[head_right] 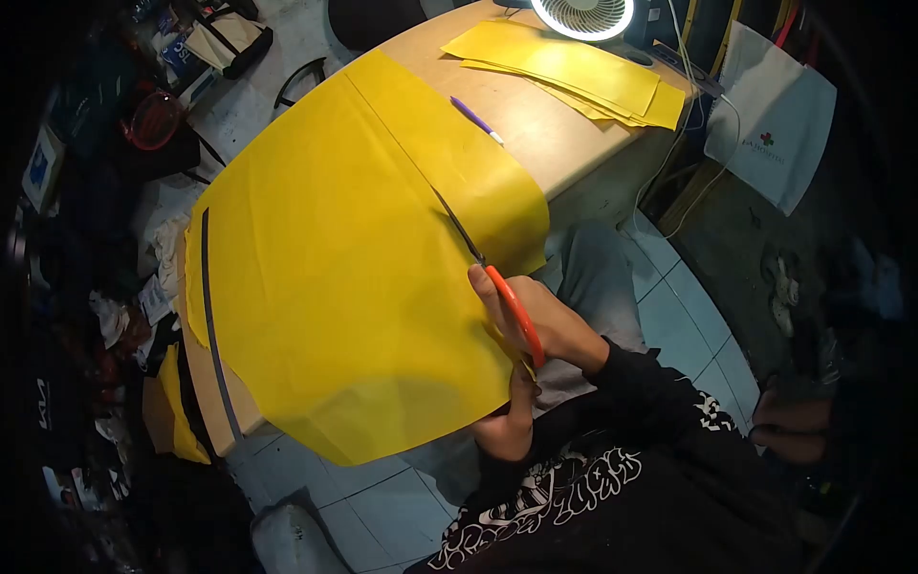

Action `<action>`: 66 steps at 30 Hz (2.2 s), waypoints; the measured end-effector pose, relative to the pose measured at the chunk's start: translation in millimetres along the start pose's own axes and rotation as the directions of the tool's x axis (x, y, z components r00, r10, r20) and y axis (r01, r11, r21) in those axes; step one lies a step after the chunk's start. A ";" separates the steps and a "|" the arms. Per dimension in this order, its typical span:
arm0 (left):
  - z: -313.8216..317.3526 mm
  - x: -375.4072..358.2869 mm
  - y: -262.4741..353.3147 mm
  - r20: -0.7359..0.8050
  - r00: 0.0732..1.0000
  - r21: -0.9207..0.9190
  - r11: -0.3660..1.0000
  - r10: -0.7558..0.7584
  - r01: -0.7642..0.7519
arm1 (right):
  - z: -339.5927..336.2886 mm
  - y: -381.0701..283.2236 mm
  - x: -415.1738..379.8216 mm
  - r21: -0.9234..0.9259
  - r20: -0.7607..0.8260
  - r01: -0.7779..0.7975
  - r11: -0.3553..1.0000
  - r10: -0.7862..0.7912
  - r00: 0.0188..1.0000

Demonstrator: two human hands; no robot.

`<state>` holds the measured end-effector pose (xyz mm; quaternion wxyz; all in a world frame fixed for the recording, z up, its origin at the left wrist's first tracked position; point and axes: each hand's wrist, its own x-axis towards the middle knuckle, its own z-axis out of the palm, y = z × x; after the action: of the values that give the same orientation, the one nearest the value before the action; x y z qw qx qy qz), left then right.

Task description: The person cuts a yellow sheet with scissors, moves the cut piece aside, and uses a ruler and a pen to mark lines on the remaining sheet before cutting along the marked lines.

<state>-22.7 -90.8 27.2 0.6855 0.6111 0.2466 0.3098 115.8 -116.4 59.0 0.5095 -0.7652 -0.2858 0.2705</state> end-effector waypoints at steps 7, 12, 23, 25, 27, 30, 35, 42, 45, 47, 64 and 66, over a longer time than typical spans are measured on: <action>-2.2 -4.7 -15.7 0.007 1.000 -0.031 0.999 -0.019 0.019 | -1.5 -3.6 -2.1 -0.020 0.011 -0.015 1.000 0.015 1.000; -3.1 -1.1 -6.5 0.013 0.997 0.016 0.997 0.078 -0.078 | 2.5 -2.5 -2.8 0.000 -0.024 0.010 1.000 -0.010 1.000; -1.3 -5.2 -5.8 0.051 0.996 -0.063 0.996 0.070 -0.067 | -3.9 -3.7 2.8 -0.036 -0.018 0.022 0.999 -0.022 1.000; 0.8 -6.1 -1.5 0.048 0.998 -0.091 0.996 0.028 -0.023 | -5.1 -3.9 4.1 -0.038 -0.021 0.009 0.999 -0.010 1.000; 0.7 -6.9 1.1 0.050 0.999 -0.065 0.998 0.018 -0.015 | -5.5 -2.6 6.9 -0.051 -0.029 0.004 0.999 -0.006 1.000; -3.3 -8.0 2.2 0.069 0.997 0.017 0.999 0.046 -0.047 | -4.8 0.8 9.4 -0.073 -0.049 0.003 0.997 -0.006 0.999; -2.1 -7.7 4.4 0.067 0.994 0.002 0.997 0.082 -0.082 | -4.1 0.7 10.4 -0.087 -0.069 0.033 0.996 -0.039 0.997; -4.7 -8.9 1.8 0.094 0.995 0.020 0.999 0.032 -0.034 | -11.3 -7.0 9.4 -0.150 -0.019 -0.022 0.988 0.020 1.000; -4.1 -8.7 6.1 0.090 0.996 -0.007 1.000 -0.027 0.028 | -16.5 -9.9 9.8 -0.184 0.013 -0.056 0.981 0.060 0.998; -0.7 -9.2 21.7 0.056 0.988 -0.037 0.989 -0.143 0.145 | -19.7 -10.2 11.2 -0.207 0.014 -0.093 0.974 0.098 0.995; -9.6 -14.1 6.5 0.076 0.995 0.091 0.993 0.070 -0.077 | -27.6 -5.1 16.4 -0.187 0.010 -0.106 0.977 0.110 0.994; -10.0 -14.2 7.4 0.084 0.994 0.100 0.992 0.075 -0.083 | -28.4 -3.3 16.5 -0.205 0.014 -0.083 0.975 0.088 0.996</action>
<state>-40.6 -93.8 32.7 0.6496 0.6667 0.2103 0.2989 146.7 -121.3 69.5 0.4131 -0.8217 -0.2848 0.2703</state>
